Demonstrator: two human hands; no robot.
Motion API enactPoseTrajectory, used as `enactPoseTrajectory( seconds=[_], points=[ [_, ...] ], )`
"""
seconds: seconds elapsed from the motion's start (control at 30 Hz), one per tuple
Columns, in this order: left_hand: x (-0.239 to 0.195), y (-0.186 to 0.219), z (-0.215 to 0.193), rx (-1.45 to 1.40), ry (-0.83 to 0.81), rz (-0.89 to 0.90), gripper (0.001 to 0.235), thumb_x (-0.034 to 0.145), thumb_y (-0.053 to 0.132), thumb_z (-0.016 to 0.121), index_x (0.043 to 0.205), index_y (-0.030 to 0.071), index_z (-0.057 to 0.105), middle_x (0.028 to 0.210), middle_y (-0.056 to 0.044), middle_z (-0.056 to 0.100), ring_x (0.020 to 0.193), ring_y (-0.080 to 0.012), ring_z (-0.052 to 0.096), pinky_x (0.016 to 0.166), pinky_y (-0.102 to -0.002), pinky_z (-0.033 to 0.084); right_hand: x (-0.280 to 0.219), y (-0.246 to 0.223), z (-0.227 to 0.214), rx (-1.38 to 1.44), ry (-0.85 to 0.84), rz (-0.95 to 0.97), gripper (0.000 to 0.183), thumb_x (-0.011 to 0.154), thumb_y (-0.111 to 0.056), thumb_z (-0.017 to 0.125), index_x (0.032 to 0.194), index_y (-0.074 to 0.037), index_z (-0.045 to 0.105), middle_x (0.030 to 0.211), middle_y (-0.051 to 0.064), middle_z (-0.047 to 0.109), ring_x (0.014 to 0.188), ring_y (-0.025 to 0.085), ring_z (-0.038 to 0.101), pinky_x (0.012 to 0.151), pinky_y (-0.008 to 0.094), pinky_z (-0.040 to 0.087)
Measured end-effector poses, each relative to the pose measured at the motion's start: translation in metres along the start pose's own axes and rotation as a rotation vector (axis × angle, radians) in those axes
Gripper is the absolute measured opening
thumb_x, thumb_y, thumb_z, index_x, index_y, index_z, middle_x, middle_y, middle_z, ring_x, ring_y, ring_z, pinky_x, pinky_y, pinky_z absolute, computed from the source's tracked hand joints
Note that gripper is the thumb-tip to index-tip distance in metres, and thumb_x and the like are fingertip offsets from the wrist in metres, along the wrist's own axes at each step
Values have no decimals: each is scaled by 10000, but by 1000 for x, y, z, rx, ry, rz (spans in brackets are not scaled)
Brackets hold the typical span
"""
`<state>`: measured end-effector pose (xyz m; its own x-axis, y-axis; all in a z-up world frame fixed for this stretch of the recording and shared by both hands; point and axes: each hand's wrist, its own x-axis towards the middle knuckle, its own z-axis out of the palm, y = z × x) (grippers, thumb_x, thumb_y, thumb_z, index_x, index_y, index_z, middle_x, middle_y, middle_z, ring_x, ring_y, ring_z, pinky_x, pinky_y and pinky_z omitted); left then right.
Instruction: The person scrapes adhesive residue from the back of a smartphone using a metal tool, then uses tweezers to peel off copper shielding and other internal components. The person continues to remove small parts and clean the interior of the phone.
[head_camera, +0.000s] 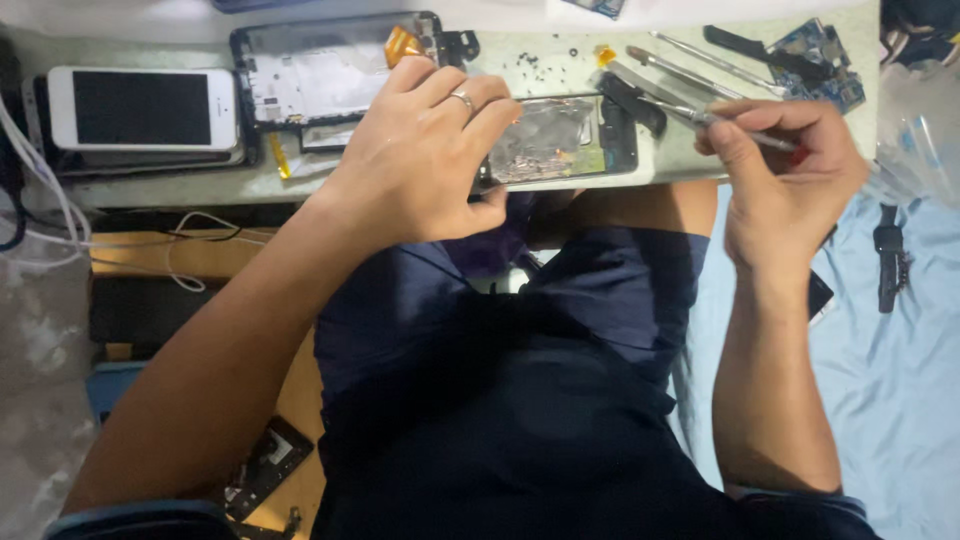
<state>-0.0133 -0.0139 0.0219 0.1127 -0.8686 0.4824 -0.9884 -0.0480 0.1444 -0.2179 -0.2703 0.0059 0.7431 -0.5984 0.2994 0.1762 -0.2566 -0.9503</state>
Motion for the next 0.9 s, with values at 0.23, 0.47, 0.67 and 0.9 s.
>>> enactPoseTrajectory(
  seconds=[0.23, 0.47, 0.67, 0.9],
  points=[
    [2, 3, 9, 29, 11, -33, 719, 790, 434, 898, 1321, 32, 628, 1223, -106, 645, 1097, -275, 585, 961, -423, 411, 8, 20, 2, -46, -4, -88, 149, 1043, 103, 779, 1100, 48, 653, 1089, 116, 714, 958, 173, 718, 898, 284, 597],
    [-3, 7, 7, -134, 37, -123, 728, 787, 382, 924, 1322, 1, 611, 1184, -135, 644, 1092, -300, 588, 973, -426, 411, 29, 24, 10, -635, -119, -473, 170, 931, 164, 776, 1008, 33, 698, 1098, 140, 732, 1015, 268, 693, 907, 358, 548],
    [-13, 10, 0, -183, 44, -201, 720, 760, 391, 941, 1289, 8, 639, 1128, -142, 658, 1061, -305, 594, 978, -415, 424, 27, 19, 17, -874, -187, -622, 190, 922, 65, 785, 1070, -29, 711, 1222, 86, 691, 1153, 305, 608, 1029, 405, 459],
    [-15, 11, -4, -242, 61, -211, 666, 774, 346, 938, 1277, 17, 649, 1141, -131, 657, 1077, -303, 592, 987, -412, 428, 26, 19, 25, -907, -342, -633, 229, 928, -31, 819, 1128, -37, 707, 1240, 59, 661, 1196, 284, 571, 1095, 458, 368]
  ],
)
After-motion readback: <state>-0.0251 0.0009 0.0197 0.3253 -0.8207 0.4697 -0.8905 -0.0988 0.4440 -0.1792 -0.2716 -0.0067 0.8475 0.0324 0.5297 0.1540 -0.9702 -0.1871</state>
